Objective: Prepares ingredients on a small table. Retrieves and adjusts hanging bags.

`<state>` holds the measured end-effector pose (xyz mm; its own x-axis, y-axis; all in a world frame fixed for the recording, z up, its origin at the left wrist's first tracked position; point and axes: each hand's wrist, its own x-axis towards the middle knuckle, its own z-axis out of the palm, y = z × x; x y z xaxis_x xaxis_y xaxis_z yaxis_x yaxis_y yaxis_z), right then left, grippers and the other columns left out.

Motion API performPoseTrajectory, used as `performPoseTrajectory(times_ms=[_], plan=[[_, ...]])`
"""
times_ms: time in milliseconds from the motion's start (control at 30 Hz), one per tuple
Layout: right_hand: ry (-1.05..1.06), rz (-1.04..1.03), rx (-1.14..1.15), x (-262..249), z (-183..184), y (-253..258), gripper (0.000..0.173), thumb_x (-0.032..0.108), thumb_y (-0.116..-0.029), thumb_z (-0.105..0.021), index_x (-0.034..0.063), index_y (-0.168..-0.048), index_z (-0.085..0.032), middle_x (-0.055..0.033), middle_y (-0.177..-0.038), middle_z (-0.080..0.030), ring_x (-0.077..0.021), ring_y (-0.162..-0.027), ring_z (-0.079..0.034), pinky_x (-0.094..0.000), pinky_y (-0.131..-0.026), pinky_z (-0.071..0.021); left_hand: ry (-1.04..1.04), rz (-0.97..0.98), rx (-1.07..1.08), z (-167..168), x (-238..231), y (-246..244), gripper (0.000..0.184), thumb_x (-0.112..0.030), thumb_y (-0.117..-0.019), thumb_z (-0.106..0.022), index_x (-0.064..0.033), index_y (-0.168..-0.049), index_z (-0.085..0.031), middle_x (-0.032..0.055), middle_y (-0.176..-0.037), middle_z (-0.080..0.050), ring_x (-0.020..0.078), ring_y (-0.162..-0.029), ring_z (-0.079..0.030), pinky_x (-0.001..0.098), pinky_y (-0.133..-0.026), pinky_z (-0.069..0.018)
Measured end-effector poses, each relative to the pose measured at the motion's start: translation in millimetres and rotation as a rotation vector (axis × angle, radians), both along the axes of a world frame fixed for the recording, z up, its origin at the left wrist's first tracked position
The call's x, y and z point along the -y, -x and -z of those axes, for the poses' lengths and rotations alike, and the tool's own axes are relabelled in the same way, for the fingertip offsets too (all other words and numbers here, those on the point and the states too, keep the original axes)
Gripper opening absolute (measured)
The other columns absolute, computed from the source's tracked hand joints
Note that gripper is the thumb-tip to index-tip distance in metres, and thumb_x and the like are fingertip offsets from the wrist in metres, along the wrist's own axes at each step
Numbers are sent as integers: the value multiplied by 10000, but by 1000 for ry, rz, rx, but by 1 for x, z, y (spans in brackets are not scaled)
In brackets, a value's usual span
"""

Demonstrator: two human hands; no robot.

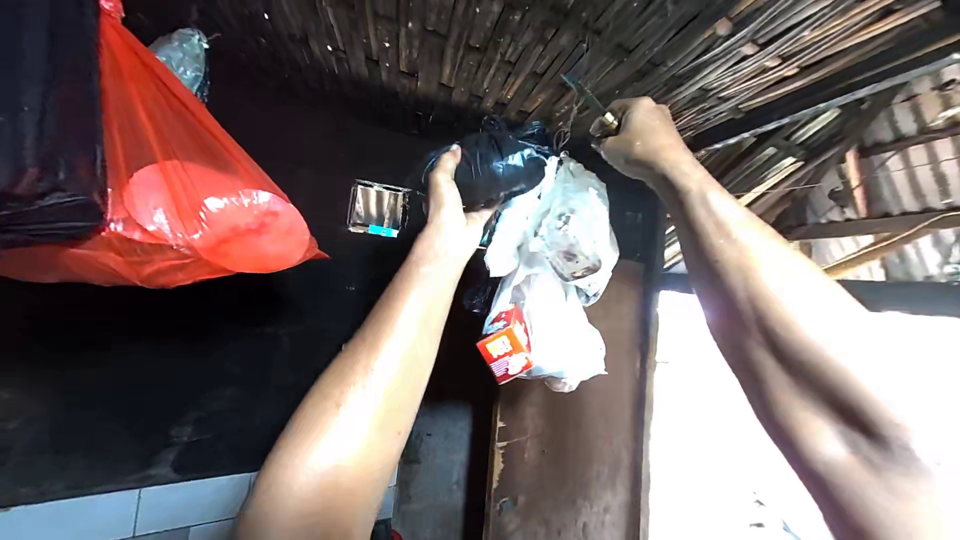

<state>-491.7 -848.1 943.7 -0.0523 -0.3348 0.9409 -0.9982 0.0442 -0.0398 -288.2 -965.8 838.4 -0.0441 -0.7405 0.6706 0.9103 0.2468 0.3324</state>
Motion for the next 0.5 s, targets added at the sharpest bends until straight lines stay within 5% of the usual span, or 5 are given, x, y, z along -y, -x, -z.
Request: performPoseTrajectory(times_ms=[233,500], plan=[[-54,-71,-35,24,-13,-9,302,306,-897,-751,76,-1090,-721,-206,-1060,-706,-391,-1024,-674,-650,-879,-508,121,76,-85,-48,11,13,575,-421,-1043,-543,-196,-1539,-357,131,-1534,-441,347,-1383,-493,577,-1057,-512],[-30,-118,1,70,-29,-3,512,425,-741,-893,92,-1087,-717,-184,-1072,-709,-382,-1020,-682,-658,-848,-534,185,141,-97,-68,-7,15,548,-417,-1055,-506,-193,-1532,-357,146,-1507,-458,364,-1355,-517,568,-1031,-537]])
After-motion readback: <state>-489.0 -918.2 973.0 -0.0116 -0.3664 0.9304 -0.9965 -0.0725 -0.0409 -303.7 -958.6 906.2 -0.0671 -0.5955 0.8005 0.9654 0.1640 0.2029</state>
